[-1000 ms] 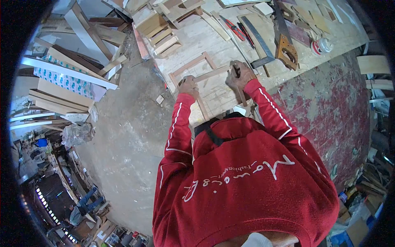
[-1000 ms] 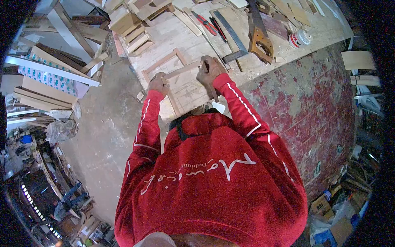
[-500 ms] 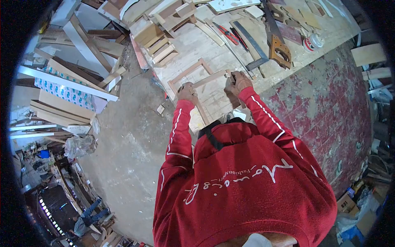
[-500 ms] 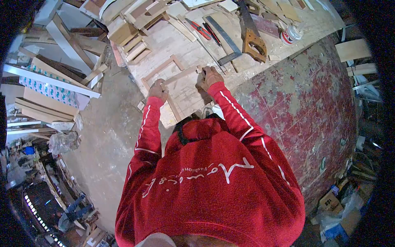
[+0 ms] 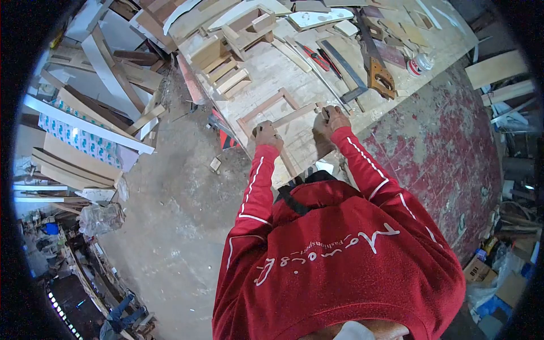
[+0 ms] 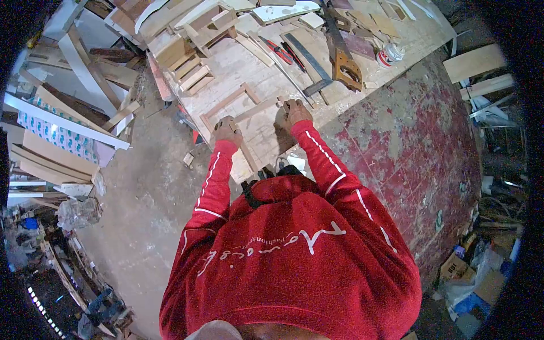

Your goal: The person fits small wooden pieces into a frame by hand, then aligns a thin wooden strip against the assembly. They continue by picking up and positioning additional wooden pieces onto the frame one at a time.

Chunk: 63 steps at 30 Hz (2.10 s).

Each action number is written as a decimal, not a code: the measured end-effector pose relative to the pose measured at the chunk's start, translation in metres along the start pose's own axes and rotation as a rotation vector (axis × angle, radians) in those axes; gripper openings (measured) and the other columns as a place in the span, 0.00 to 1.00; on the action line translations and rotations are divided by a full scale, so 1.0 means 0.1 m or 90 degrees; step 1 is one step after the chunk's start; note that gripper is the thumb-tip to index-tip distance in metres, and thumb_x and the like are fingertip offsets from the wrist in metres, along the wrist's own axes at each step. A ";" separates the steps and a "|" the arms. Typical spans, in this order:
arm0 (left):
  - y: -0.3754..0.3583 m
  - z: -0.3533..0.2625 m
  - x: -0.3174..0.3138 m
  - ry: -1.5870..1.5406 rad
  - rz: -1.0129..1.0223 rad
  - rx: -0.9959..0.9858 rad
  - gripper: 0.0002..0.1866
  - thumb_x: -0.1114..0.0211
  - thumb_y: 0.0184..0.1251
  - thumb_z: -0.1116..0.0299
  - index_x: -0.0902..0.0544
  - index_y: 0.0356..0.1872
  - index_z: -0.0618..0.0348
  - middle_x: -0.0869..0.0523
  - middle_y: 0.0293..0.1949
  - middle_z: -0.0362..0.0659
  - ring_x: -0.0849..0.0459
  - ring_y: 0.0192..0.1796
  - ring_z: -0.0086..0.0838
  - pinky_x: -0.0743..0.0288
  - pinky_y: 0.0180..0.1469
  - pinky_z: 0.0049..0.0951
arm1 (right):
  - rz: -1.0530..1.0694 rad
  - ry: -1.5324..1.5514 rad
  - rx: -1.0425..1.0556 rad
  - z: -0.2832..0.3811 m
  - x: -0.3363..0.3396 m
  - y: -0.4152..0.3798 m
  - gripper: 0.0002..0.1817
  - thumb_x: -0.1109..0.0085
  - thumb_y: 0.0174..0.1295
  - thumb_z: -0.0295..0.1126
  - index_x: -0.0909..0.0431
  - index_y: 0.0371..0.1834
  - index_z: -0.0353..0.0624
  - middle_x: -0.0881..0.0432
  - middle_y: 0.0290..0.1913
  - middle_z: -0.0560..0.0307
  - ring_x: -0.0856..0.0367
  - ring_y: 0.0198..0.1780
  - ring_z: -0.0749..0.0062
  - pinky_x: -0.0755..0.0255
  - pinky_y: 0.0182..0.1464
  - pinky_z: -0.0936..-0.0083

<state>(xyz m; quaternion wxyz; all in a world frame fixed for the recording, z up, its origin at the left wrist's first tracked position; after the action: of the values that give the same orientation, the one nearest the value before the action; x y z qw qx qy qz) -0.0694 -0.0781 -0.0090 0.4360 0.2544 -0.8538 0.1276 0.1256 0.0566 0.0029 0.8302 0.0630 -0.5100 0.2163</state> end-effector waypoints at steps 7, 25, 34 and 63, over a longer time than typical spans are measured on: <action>0.01 0.04 -0.07 0.023 0.003 -0.035 0.20 0.41 0.44 0.72 0.28 0.44 0.60 0.24 0.41 0.57 0.27 0.48 0.51 0.33 0.51 0.44 | -0.090 0.017 -0.008 -0.24 -0.19 0.03 0.26 0.33 0.41 0.33 0.31 0.46 0.47 0.24 0.41 0.46 0.24 0.43 0.50 0.29 0.45 0.62; -0.10 -0.08 0.01 0.054 -0.064 0.034 0.20 0.41 0.45 0.71 0.27 0.44 0.57 0.22 0.41 0.55 0.25 0.47 0.51 0.30 0.49 0.43 | 0.075 -0.231 0.006 -0.16 0.42 0.97 0.23 0.43 0.50 0.36 0.31 0.50 0.43 0.30 0.54 0.46 0.29 0.54 0.48 0.29 0.50 0.60; -0.15 -0.06 -0.10 0.133 -0.056 0.118 0.20 0.43 0.48 0.68 0.29 0.46 0.55 0.24 0.43 0.55 0.23 0.44 0.51 0.25 0.43 0.45 | 0.176 -0.197 -0.005 -0.25 0.50 1.11 0.20 0.44 0.51 0.47 0.25 0.45 0.51 0.22 0.48 0.50 0.24 0.51 0.54 0.31 0.51 0.61; -0.26 -0.27 0.09 0.160 -0.194 0.036 0.20 0.43 0.52 0.63 0.26 0.47 0.59 0.21 0.37 0.57 0.24 0.43 0.53 0.30 0.45 0.46 | -0.013 0.588 0.145 0.25 0.58 0.78 0.15 0.42 0.56 0.31 0.23 0.44 0.34 0.20 0.33 0.58 0.25 0.33 0.79 0.29 0.38 0.80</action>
<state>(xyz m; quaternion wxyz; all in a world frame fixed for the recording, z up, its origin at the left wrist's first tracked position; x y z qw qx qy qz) -0.0413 -0.0908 0.0137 0.5462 0.3749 -0.7403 0.1148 0.0947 0.1358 0.0558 0.9599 0.0559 -0.0602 0.2680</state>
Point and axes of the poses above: each hand's wrist, its own y-axis towards the middle knuckle, its own x-axis out of the back of the hand, z = x × y, the point moved 2 cm from there along y, towards the middle knuckle
